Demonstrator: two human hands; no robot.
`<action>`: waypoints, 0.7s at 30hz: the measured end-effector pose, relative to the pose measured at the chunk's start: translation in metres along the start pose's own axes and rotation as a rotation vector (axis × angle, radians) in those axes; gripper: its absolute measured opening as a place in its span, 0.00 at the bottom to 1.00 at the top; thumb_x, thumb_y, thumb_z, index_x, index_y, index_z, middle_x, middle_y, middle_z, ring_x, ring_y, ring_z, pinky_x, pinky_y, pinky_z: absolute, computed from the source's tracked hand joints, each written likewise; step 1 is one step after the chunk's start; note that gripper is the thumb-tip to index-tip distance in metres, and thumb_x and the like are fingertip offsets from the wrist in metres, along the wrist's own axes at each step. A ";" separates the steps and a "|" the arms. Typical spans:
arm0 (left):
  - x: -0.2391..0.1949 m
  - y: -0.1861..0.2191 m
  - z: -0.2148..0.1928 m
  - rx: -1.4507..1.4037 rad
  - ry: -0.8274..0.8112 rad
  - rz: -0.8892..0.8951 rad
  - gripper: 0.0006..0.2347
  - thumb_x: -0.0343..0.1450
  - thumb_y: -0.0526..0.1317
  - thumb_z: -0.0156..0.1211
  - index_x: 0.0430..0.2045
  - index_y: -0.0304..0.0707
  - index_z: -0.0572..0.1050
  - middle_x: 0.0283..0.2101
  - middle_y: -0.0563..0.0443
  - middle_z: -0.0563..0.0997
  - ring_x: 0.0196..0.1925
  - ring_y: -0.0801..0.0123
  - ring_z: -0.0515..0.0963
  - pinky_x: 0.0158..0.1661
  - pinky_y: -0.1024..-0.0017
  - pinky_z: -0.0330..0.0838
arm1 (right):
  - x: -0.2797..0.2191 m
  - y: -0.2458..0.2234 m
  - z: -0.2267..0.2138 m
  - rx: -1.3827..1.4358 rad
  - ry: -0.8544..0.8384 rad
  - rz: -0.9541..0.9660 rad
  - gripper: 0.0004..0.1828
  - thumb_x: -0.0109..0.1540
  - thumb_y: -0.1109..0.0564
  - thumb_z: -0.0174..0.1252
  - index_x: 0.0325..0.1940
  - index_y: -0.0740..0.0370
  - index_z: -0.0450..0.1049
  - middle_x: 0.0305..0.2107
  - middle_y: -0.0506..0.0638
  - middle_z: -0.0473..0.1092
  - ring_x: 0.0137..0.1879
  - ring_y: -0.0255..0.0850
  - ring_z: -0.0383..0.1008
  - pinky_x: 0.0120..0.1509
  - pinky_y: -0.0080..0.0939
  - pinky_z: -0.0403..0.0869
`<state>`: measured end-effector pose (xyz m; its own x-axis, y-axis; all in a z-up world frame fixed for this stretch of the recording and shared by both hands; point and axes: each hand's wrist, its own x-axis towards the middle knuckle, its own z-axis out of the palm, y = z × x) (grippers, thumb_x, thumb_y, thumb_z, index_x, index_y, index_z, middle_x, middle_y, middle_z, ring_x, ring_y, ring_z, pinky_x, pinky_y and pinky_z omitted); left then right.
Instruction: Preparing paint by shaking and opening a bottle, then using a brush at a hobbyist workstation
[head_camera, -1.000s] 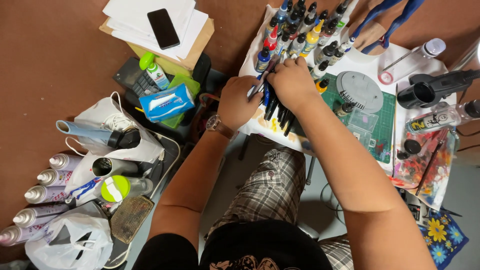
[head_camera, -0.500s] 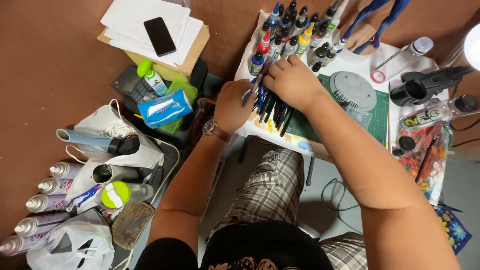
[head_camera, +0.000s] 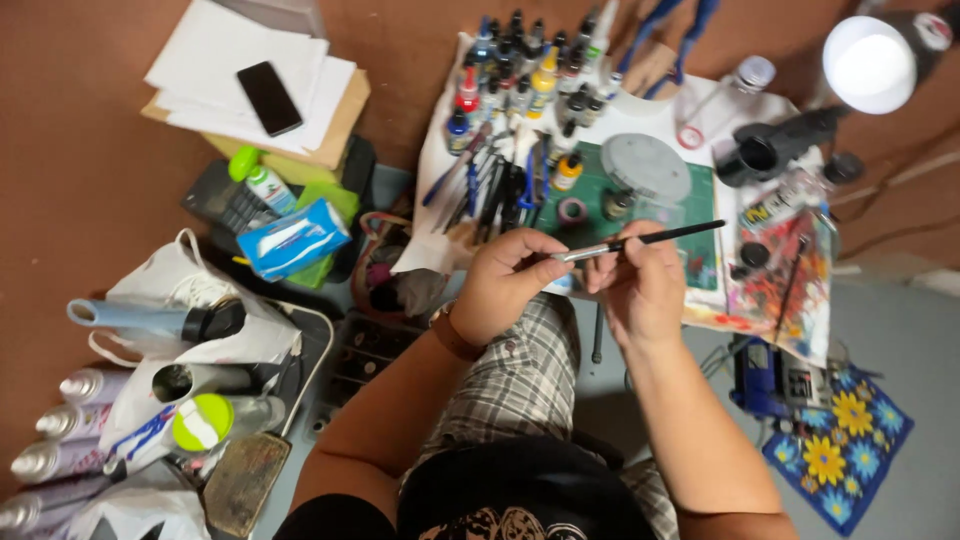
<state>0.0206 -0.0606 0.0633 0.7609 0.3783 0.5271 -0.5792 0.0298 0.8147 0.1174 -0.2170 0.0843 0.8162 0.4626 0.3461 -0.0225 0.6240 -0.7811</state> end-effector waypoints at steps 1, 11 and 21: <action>-0.006 -0.011 0.008 -0.069 0.006 -0.068 0.09 0.70 0.33 0.69 0.43 0.35 0.81 0.36 0.49 0.87 0.37 0.78 0.81 0.42 0.76 0.77 | -0.012 -0.001 -0.003 0.106 0.052 0.059 0.06 0.68 0.59 0.52 0.47 0.62 0.66 0.18 0.60 0.63 0.23 0.51 0.72 0.26 0.43 0.74; -0.026 -0.023 0.061 -0.323 -0.039 -0.249 0.06 0.75 0.33 0.61 0.38 0.25 0.81 0.30 0.35 0.85 0.34 0.66 0.84 0.34 0.77 0.77 | -0.065 -0.004 -0.049 0.169 0.220 -0.005 0.04 0.69 0.61 0.49 0.46 0.64 0.65 0.19 0.57 0.58 0.27 0.49 0.68 0.31 0.43 0.72; -0.042 -0.009 0.089 -0.255 -0.206 -0.127 0.08 0.75 0.31 0.61 0.45 0.24 0.80 0.35 0.39 0.85 0.39 0.68 0.82 0.42 0.72 0.78 | -0.101 -0.015 -0.069 0.259 0.283 0.031 0.06 0.68 0.56 0.53 0.43 0.61 0.67 0.18 0.53 0.57 0.25 0.44 0.66 0.31 0.41 0.72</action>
<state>0.0200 -0.1590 0.0560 0.8595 0.1630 0.4845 -0.5109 0.3049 0.8037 0.0751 -0.3165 0.0252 0.9391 0.3144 0.1390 -0.1654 0.7677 -0.6191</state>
